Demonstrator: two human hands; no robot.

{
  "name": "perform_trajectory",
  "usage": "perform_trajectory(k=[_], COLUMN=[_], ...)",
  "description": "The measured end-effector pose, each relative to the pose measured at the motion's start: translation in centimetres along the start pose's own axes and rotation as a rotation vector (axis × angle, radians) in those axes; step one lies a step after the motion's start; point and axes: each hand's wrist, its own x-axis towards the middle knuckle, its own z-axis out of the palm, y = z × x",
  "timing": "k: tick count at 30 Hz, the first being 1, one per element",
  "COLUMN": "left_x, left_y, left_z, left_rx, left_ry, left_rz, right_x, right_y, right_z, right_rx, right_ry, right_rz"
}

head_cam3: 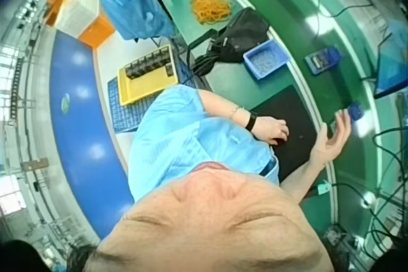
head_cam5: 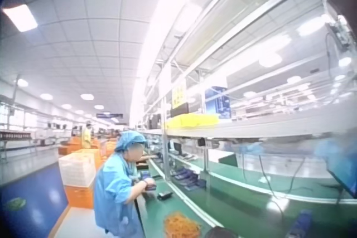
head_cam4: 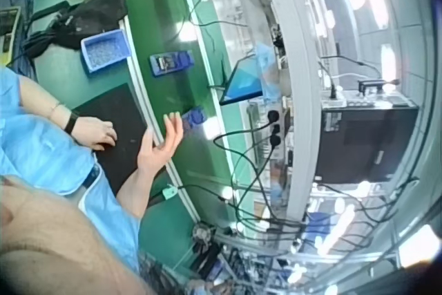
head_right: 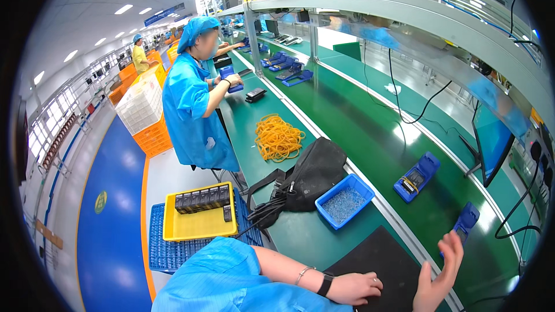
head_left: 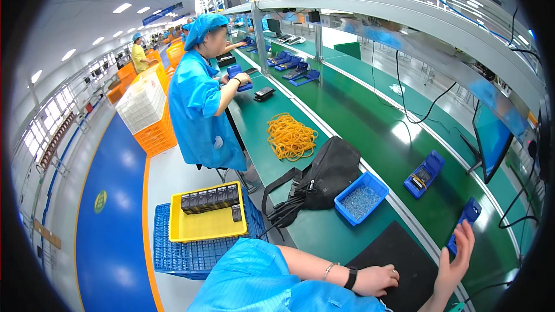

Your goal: The person assembles or repairs handheld electronic terminals on a factory assembly line using an electric screwdriver.

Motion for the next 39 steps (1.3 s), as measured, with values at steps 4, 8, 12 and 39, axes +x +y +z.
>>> perform_trajectory(k=[4, 8, 12, 39], left_x=[3.9, 5.1, 5.8, 7.5], left_y=[1.8, -0.6, -0.9, -2.0], left_z=[3.8, 6.7, 8.2, 13.9], left_rx=[0.048, 0.019, -0.062, -0.681], left_ry=[-0.323, -0.239, -0.246, -0.201], left_rz=[0.33, 0.54, 0.599, 0.949], right_x=[-1.3, -0.7, -1.5, 0.9], right_y=[-7.7, -9.7, -10.2, -5.7], right_z=[-1.4, -0.1, -1.0, -0.8], right_rx=[0.403, 0.795, 1.048, 1.494], right_ry=[-0.246, -0.405, -0.359, -0.434], right_rz=[-0.307, -0.429, -0.402, -0.314])
